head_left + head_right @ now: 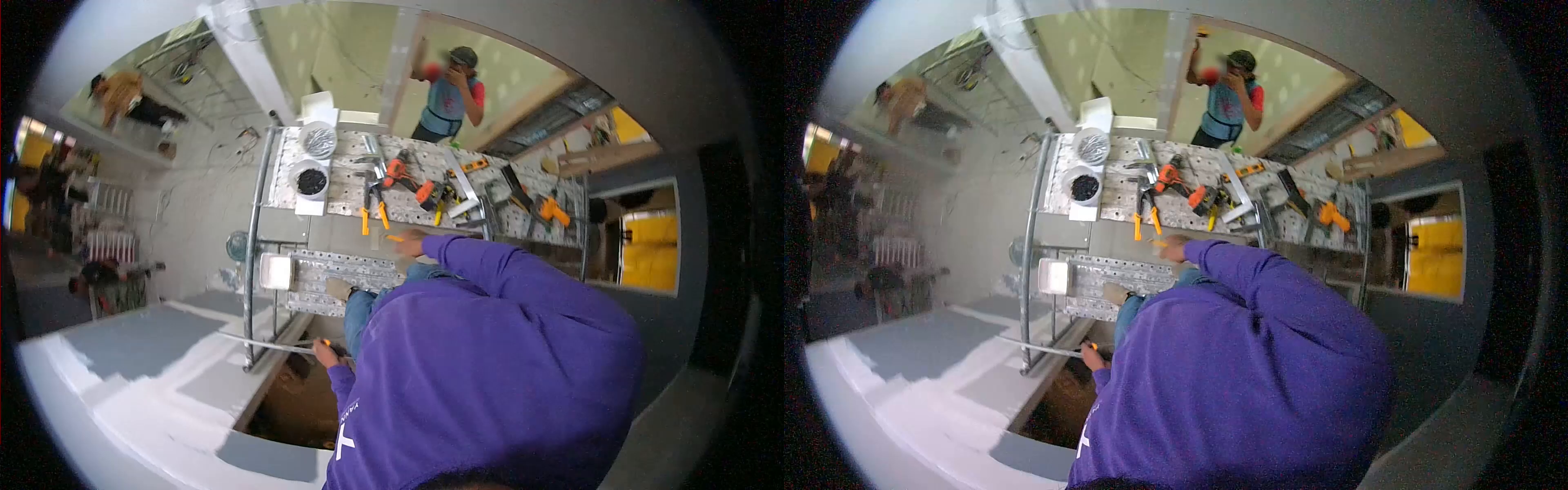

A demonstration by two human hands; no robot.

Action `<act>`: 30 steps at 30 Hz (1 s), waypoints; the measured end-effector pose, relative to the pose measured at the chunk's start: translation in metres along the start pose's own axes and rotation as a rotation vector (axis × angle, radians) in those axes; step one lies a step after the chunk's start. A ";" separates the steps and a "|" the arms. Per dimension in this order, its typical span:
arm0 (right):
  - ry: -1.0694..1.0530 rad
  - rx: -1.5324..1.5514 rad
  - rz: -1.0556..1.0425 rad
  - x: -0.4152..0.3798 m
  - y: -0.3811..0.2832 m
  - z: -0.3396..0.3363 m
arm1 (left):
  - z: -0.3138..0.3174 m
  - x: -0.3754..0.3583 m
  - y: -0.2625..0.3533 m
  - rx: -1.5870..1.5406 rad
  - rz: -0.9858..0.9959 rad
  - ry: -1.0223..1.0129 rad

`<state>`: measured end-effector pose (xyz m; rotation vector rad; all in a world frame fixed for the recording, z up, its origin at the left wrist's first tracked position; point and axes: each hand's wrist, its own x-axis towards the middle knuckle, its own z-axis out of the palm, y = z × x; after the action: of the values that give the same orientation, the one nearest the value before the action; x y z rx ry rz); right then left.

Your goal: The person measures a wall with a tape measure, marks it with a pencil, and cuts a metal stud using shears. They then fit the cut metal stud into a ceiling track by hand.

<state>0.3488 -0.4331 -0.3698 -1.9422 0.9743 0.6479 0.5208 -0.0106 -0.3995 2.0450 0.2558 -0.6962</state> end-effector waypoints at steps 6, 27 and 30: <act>0.104 0.273 -0.348 -0.056 -0.167 0.051 | 0.085 0.038 0.193 -0.340 0.045 -0.528; 0.507 1.011 0.302 -0.059 0.032 0.000 | 0.021 0.127 0.086 0.957 0.259 -0.603; 0.628 1.065 0.366 -0.043 0.067 -0.015 | -0.029 0.085 0.074 0.700 -0.142 -0.517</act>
<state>0.2700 -0.4523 -0.3612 -0.9872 1.6365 -0.3325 0.6333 -0.0349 -0.3832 2.3983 -0.1754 -1.5321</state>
